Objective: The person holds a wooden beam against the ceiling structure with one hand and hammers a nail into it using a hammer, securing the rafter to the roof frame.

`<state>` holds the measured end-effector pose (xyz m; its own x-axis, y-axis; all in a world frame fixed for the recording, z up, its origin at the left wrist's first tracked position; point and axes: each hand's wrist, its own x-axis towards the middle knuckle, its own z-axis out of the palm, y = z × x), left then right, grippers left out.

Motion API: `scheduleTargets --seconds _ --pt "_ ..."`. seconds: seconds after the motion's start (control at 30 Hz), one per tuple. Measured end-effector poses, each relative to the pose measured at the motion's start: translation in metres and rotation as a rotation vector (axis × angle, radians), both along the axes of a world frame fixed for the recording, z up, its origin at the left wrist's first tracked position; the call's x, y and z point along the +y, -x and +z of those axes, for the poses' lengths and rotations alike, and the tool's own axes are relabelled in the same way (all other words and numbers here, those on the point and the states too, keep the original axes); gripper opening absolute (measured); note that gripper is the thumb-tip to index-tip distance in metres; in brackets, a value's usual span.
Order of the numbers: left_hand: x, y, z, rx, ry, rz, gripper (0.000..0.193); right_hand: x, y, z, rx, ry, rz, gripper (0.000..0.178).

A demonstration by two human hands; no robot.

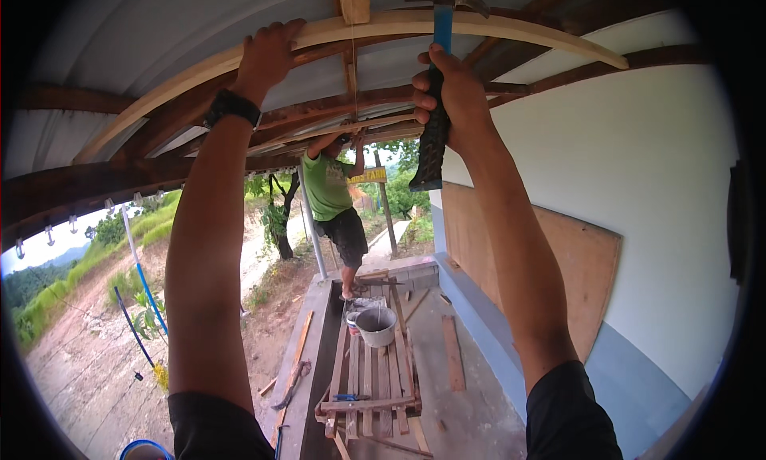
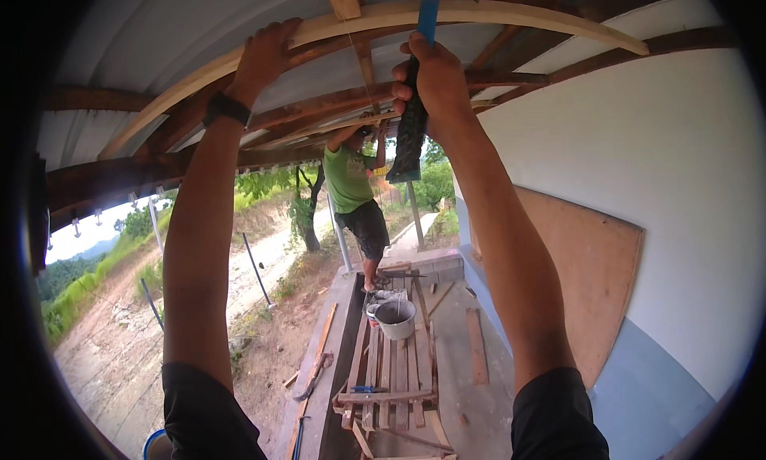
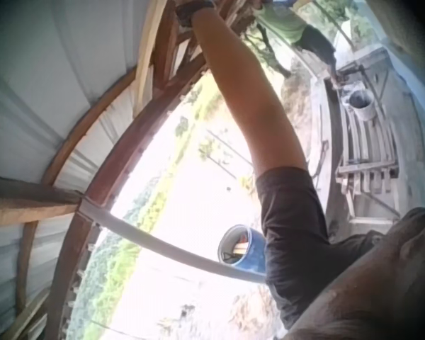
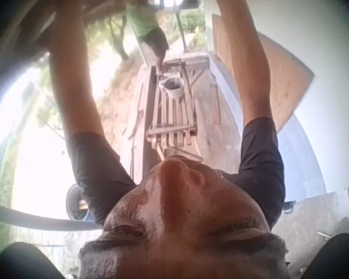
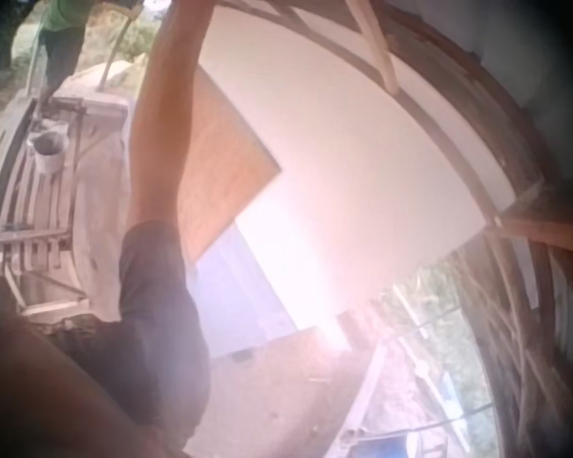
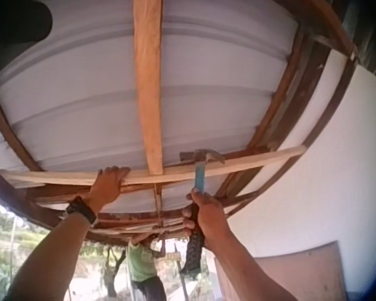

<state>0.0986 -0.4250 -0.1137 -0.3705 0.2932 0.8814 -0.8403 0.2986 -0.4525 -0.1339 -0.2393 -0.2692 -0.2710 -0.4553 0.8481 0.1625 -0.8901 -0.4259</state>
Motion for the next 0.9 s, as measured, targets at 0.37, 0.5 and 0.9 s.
scheduleTargets --seconds 0.37,0.5,0.9 --pt "-0.017 -0.001 0.005 -0.010 0.062 0.013 0.049 0.022 0.011 -0.077 -0.018 -0.014 -0.283 0.029" --pt "-0.015 0.002 0.003 -0.005 0.102 0.025 0.049 0.030 0.019 -0.129 0.018 -0.008 -0.425 0.030" --pt "-0.021 -0.005 0.004 -0.112 0.136 -0.182 0.047 0.046 0.032 -0.224 0.040 -0.003 -0.628 0.021"
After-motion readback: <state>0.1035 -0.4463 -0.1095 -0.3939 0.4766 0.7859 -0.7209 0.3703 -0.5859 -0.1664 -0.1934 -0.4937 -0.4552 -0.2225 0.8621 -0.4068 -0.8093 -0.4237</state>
